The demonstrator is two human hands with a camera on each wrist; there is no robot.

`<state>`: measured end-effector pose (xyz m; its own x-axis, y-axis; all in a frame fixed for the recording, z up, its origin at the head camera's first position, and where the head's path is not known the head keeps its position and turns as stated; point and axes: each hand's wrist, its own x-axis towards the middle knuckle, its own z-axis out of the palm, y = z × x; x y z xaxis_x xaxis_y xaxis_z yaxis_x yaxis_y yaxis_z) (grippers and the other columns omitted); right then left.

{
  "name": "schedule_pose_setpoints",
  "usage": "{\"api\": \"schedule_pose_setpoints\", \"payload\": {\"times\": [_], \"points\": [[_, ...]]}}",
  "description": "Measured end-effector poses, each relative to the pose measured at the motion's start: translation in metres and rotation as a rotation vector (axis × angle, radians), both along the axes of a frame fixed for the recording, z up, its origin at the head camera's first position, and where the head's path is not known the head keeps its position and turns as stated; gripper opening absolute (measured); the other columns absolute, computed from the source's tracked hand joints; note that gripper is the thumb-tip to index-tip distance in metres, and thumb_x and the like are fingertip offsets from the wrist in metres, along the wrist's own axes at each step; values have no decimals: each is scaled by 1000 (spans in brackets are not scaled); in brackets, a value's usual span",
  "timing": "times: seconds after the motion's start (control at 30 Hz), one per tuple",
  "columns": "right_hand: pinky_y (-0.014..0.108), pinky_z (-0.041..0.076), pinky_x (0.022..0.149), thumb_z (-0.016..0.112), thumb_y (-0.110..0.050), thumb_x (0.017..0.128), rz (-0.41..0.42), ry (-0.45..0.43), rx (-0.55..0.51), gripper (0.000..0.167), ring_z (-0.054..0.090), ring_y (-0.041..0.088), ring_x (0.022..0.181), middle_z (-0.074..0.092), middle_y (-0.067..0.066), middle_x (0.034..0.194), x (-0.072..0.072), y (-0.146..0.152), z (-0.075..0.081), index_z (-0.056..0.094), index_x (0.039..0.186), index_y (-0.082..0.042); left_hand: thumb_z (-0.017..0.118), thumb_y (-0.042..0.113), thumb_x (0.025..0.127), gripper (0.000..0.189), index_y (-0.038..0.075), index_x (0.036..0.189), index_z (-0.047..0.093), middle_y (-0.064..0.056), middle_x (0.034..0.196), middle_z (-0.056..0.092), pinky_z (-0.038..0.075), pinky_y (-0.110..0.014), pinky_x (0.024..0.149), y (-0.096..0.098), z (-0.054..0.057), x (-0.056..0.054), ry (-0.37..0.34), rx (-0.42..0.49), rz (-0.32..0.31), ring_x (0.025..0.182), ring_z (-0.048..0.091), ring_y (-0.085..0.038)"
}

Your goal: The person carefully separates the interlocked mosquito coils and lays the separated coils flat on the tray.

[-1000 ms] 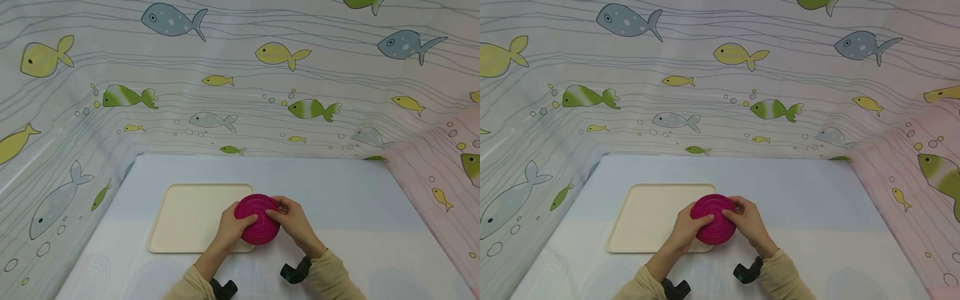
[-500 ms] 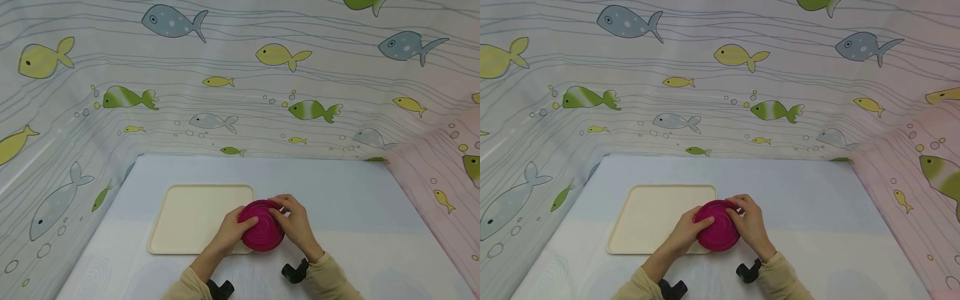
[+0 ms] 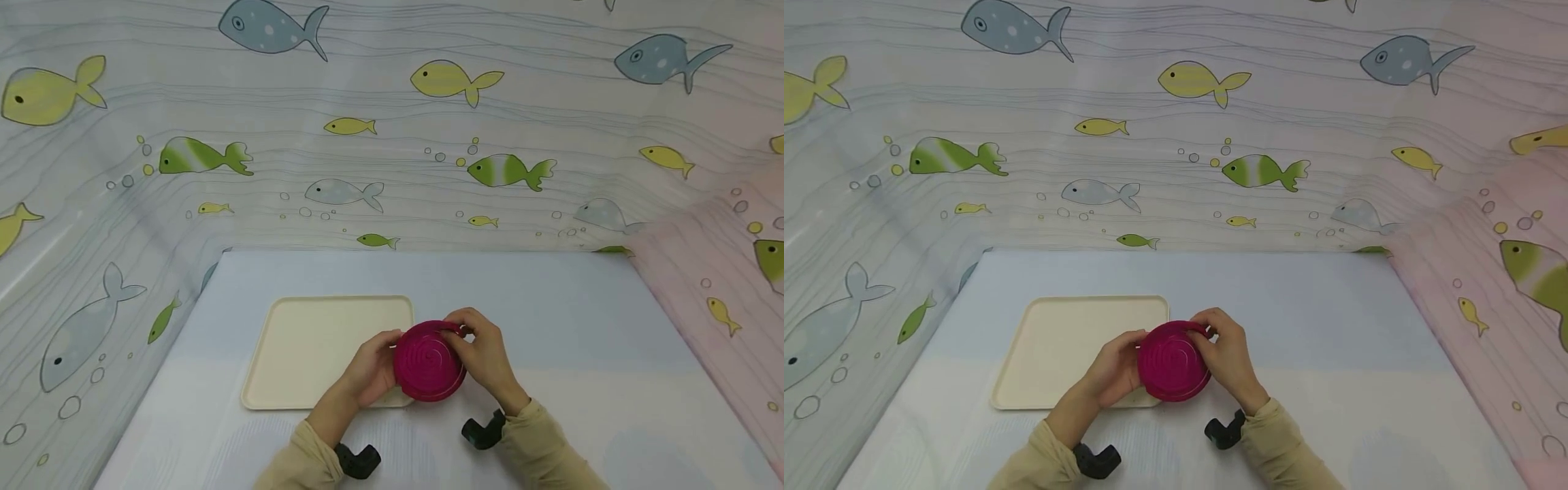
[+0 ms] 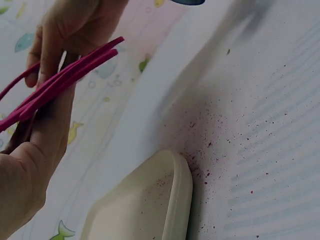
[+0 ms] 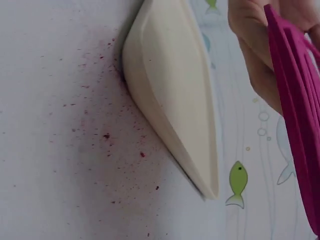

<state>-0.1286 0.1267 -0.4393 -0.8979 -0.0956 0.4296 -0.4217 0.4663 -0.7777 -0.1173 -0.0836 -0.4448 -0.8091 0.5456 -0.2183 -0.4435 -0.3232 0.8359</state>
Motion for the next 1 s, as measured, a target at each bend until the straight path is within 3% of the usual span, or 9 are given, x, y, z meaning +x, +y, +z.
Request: {"api": "schedule_pose_setpoints", "payload": {"times": [0.1, 0.2, 0.33, 0.43, 0.5, 0.63, 0.77, 0.87, 1.0], "points": [[22, 55, 72, 74, 2, 82, -48, -77, -9, 18, 64, 16, 84, 70, 6, 96, -3, 0, 4, 69, 97, -7, 36, 20, 104, 33, 2, 128, 48, -1, 108, 60, 56, -22, 77, 0, 1, -2, 70, -43, 60, 92, 62, -6], [20, 54, 72, 73, -2, 84, -68, -163, -16, 21, 64, 18, 84, 70, 9, 97, -3, 1, 5, 68, 104, -4, 50, 8, 99, 41, -7, 136, 44, -12, 118, 62, 58, -23, 81, 1, 0, -2, 149, -193, 180, 94, 65, -8], [19, 51, 70, 76, -9, 84, -20, -264, -15, 34, 58, 16, 83, 67, 9, 96, 0, 2, 7, 66, 116, -8, 59, 4, 94, 38, -2, 131, 53, -22, 124, 58, 60, -29, 79, 3, -5, -2, 223, -399, 331, 93, 69, -16], [19, 49, 69, 77, -11, 83, 23, -263, 20, 39, 54, 13, 81, 64, 6, 94, 2, 0, 8, 66, 120, -10, 61, 4, 93, 35, 2, 128, 56, -22, 120, 60, 61, -31, 76, 6, -8, -2, 309, -507, 398, 95, 70, -22], [20, 49, 68, 78, -10, 82, 35, -204, 53, 37, 53, 10, 79, 64, 3, 93, 4, -1, 7, 68, 118, -10, 61, 2, 92, 35, 4, 127, 56, -22, 116, 60, 61, -32, 74, 7, -8, -1, 364, -562, 430, 94, 71, -26], [23, 50, 64, 79, -5, 79, 28, -57, 97, 36, 52, 7, 76, 62, 1, 94, 5, -3, 4, 70, 114, -9, 60, 0, 92, 34, 5, 126, 54, -22, 114, 61, 61, -32, 73, 10, -4, 1, 434, -640, 453, 96, 71, -30], [24, 53, 65, 79, -1, 78, 34, -7, 74, 36, 58, 10, 80, 64, 3, 97, 5, -4, 3, 69, 111, -7, 62, 3, 91, 32, 3, 122, 53, -21, 117, 64, 60, -32, 80, 11, 0, 2, 418, -638, 439, 103, 68, -29], [21, 53, 68, 78, -2, 80, 31, -64, 49, 33, 62, 13, 82, 66, 5, 97, 3, -4, 4, 67, 110, -7, 67, 7, 88, 35, 2, 120, 55, -19, 116, 67, 59, -33, 84, 11, 1, 2, 363, -603, 406, 102, 68, -24], [21, 53, 70, 77, -10, 83, 64, -281, -23, 37, 61, 16, 85, 68, 8, 100, 3, -3, 5, 63, 117, -9, 71, 10, 86, 35, 2, 117, 56, -19, 115, 69, 60, -34, 82, 12, 1, 3, 311, -585, 369, 99, 69, -21]]}}
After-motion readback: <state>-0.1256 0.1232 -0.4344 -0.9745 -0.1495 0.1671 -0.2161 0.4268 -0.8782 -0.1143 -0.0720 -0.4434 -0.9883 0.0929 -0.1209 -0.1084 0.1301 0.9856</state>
